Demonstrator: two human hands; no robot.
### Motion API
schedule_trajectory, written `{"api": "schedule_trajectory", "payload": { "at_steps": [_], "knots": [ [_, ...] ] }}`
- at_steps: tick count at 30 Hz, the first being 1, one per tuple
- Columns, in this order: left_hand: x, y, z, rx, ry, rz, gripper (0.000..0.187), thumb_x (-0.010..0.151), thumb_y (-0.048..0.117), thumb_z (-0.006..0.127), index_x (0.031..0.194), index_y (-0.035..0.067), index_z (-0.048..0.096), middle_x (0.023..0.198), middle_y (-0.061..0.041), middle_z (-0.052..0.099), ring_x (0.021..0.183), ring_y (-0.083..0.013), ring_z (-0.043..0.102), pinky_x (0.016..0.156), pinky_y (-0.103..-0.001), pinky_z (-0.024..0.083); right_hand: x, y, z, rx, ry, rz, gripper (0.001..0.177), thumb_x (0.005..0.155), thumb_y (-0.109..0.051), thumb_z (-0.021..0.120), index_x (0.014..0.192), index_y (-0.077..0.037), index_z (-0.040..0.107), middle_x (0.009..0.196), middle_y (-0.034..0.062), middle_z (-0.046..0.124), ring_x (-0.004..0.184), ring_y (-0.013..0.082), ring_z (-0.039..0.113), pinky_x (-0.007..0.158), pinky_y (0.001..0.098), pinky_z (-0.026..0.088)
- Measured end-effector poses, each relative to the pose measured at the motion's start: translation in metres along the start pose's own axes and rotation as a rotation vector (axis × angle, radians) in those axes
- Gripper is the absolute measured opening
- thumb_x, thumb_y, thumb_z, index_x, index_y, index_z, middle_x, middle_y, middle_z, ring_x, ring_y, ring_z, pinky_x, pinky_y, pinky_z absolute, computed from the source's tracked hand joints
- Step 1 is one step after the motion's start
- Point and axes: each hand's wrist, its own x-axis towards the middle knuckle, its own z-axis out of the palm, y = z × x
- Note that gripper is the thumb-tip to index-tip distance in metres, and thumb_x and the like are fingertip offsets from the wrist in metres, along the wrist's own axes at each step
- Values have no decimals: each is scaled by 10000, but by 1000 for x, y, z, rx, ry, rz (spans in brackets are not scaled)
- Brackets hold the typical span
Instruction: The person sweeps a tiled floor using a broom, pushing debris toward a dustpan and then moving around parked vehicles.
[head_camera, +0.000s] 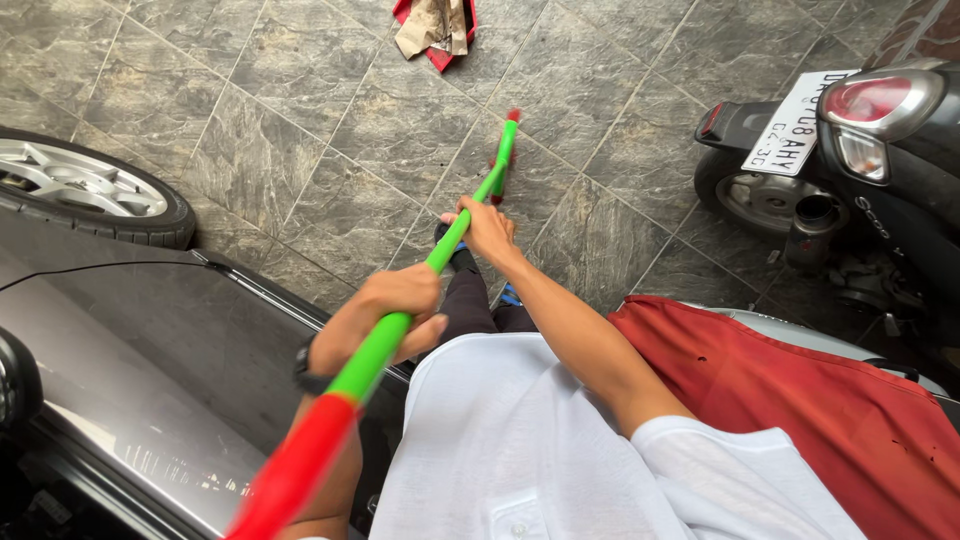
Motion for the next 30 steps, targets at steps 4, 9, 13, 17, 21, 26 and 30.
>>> {"api": "schedule_trajectory", "payload": {
  "at_steps": [4, 9, 13, 17, 21, 26, 30],
  "knots": [
    [-10, 5, -9, -117, 8, 100, 336, 831, -3, 670, 640, 41, 397, 615, -74, 421, 598, -257, 460, 694, -371, 471, -29, 16, -16, -105, -12, -55, 489, 897, -619, 672, 1057, -157, 666, 909, 148, 737, 912, 417, 707, 750, 550, 510],
    [0, -35, 6, -323, 35, 37, 333, 850, -32, 642, 664, 24, 372, 621, -86, 417, 621, -256, 458, 688, -378, 455, -35, 101, 9, -271, -66, -57, 302, 864, -441, 708, 1034, -191, 702, 940, 134, 758, 929, 409, 717, 756, 544, 534],
    [9, -55, 21, -356, 7, -8, 296, 793, -49, 646, 637, 11, 402, 606, -98, 464, 600, -254, 497, 611, -360, 426, -43, 107, 34, -198, -8, 48, 321, 832, -490, 701, 964, -197, 710, 912, 130, 755, 910, 398, 719, 732, 542, 530],
    [0, -55, 18, -190, -35, 7, 308, 734, -64, 649, 625, 8, 371, 580, -91, 416, 582, -260, 449, 610, -375, 405, -32, 59, 46, -30, 25, 133, 494, 899, -646, 663, 967, -157, 677, 853, 138, 744, 861, 410, 709, 715, 535, 507],
    [-2, -49, 5, -115, -18, 14, 311, 690, -47, 653, 610, 19, 360, 566, -77, 416, 558, -253, 441, 606, -374, 415, -18, 20, 52, 81, 69, 114, 501, 869, -660, 647, 929, -164, 675, 794, 109, 756, 827, 368, 732, 707, 505, 509],
    [-8, -32, -2, -42, 26, -43, 303, 717, -36, 670, 616, 26, 391, 579, -82, 410, 571, -259, 433, 599, -382, 379, 6, -11, 57, 136, 75, 113, 458, 896, -625, 655, 931, -169, 661, 781, 114, 729, 807, 372, 706, 683, 515, 488],
    [-7, -18, -7, -22, 19, -4, 309, 721, -10, 688, 615, 39, 403, 577, -75, 418, 556, -251, 441, 590, -379, 367, 11, -24, 51, 168, 43, 65, 456, 903, -606, 658, 925, -150, 643, 781, 115, 727, 795, 380, 700, 677, 519, 487]
  ]
}}
